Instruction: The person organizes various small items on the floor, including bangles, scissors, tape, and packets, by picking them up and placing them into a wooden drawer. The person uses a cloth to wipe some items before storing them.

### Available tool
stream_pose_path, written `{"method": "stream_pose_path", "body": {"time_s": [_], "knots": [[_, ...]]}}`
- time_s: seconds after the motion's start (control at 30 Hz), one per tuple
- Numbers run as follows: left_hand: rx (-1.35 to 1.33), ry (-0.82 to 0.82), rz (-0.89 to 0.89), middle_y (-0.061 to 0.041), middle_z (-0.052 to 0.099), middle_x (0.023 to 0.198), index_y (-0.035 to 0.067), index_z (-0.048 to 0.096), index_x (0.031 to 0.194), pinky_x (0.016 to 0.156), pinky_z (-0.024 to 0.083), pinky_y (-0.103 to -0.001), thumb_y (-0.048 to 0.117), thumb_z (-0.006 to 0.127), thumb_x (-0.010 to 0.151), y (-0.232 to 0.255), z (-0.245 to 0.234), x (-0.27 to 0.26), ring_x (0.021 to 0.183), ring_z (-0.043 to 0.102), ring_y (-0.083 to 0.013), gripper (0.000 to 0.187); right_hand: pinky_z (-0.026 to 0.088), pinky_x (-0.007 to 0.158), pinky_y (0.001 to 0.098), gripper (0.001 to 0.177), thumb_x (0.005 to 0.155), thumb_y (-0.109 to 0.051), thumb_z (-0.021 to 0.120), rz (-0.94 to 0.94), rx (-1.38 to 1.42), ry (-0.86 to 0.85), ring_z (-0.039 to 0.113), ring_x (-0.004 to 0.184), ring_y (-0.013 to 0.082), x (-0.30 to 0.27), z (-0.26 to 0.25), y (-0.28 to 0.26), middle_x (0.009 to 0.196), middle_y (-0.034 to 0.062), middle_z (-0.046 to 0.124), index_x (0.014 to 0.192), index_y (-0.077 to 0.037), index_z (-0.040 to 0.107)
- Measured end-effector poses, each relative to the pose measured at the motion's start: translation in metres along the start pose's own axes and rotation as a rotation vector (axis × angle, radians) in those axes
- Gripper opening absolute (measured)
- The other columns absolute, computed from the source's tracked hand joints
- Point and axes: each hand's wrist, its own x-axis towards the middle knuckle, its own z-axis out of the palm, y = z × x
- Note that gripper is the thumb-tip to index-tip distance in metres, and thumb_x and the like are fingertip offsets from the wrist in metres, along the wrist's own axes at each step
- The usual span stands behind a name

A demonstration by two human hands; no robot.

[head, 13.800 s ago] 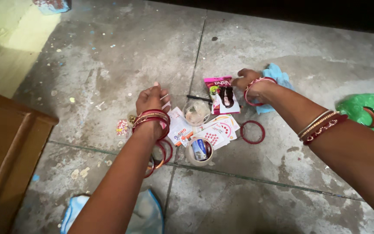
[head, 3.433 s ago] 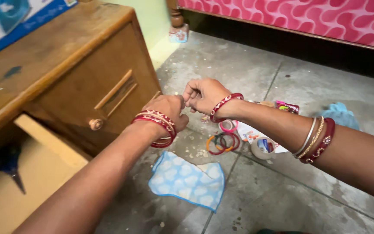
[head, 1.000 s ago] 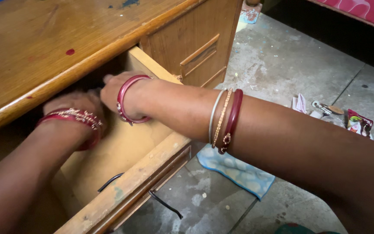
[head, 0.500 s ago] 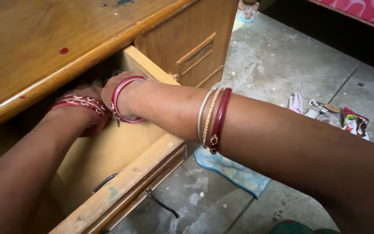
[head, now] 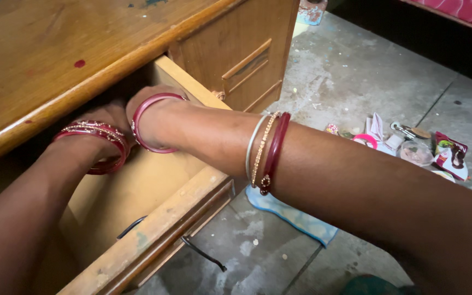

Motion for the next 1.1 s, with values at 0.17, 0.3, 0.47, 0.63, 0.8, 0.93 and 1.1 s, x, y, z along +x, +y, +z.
{"method": "stream_pose_path", "body": {"time_s": [0.17,0.3,0.47,0.63,0.8,0.93,1.1], "knots": [[0.062,-0.050,-0.017,-0.029,0.062,0.128,0.004,0.061,0.130,0.101,0.048,-0.051,0.044,0.060,0.095,0.000,0.000,-0.026,0.120,0.061,-0.0425,0.054,0.055,0.093,0.0429,0.032,0.087,-0.023,0.069,0.043,0.100,0.093,0.068,0.115,0.0301,-0.007,-0.006,0.003,0.120,0.0133,0.072,0.117,-0.012,0.072],[0.069,-0.025,-0.008,-0.028,0.066,0.123,0.007,0.063,0.129,0.098,0.050,-0.051,0.043,0.061,0.095,0.011,-0.016,-0.036,0.115,0.064,-0.0426,0.051,0.055,0.093,0.0425,0.030,0.090,-0.026,0.067,0.068,0.141,0.210,0.068,0.115,0.0293,-0.018,-0.015,0.008,0.119,0.0120,0.072,0.117,-0.014,0.072],[0.015,0.060,0.036,-0.026,0.070,0.116,0.010,0.066,0.128,0.095,0.052,-0.052,0.043,0.061,0.095,0.045,-0.049,-0.046,0.109,0.068,-0.0428,0.047,0.056,0.090,0.0454,0.025,0.087,-0.019,0.067,0.154,0.182,0.405,0.068,0.112,0.0350,-0.049,-0.025,0.020,0.117,0.0168,0.071,0.109,-0.010,0.075],[-0.113,0.025,0.024,-0.022,0.078,0.107,0.011,0.059,0.136,0.098,0.053,-0.050,0.050,0.059,0.094,0.069,-0.079,-0.071,0.106,0.073,-0.0382,0.057,0.058,0.084,0.0462,0.028,0.076,-0.012,0.074,0.163,0.129,0.409,0.068,0.103,0.0414,-0.078,-0.045,0.050,0.109,0.0243,0.070,0.103,-0.004,0.075],[-0.158,0.117,0.106,-0.019,0.077,0.107,0.014,0.060,0.137,0.095,0.054,-0.049,0.049,0.064,0.087,0.088,-0.111,-0.090,0.102,0.073,-0.0360,0.060,0.060,0.076,0.0374,0.021,0.085,-0.008,0.066,0.096,0.368,0.467,0.078,0.084,0.0266,-0.100,-0.056,0.105,0.091,0.0185,0.077,0.103,-0.007,0.077],[-0.280,0.126,0.133,-0.017,0.079,0.107,0.016,0.060,0.142,0.092,0.055,-0.046,0.043,0.063,0.091,0.112,-0.125,-0.098,0.098,0.076,-0.0342,0.058,0.064,0.060,0.0300,0.025,0.092,-0.001,0.053,0.024,0.829,0.463,0.077,0.070,0.0163,-0.114,-0.044,0.150,0.084,0.0108,0.076,0.107,0.001,0.073],[-0.238,0.233,0.287,-0.024,0.074,0.104,0.006,0.067,0.125,0.093,0.054,-0.048,0.042,0.066,0.086,0.154,-0.131,-0.095,0.100,0.071,-0.0371,0.053,0.063,0.059,0.0263,0.026,0.098,-0.003,0.051,0.074,1.025,0.423,0.075,0.073,0.0131,-0.137,-0.019,0.201,0.087,0.0086,0.075,0.116,0.003,0.069]]}}
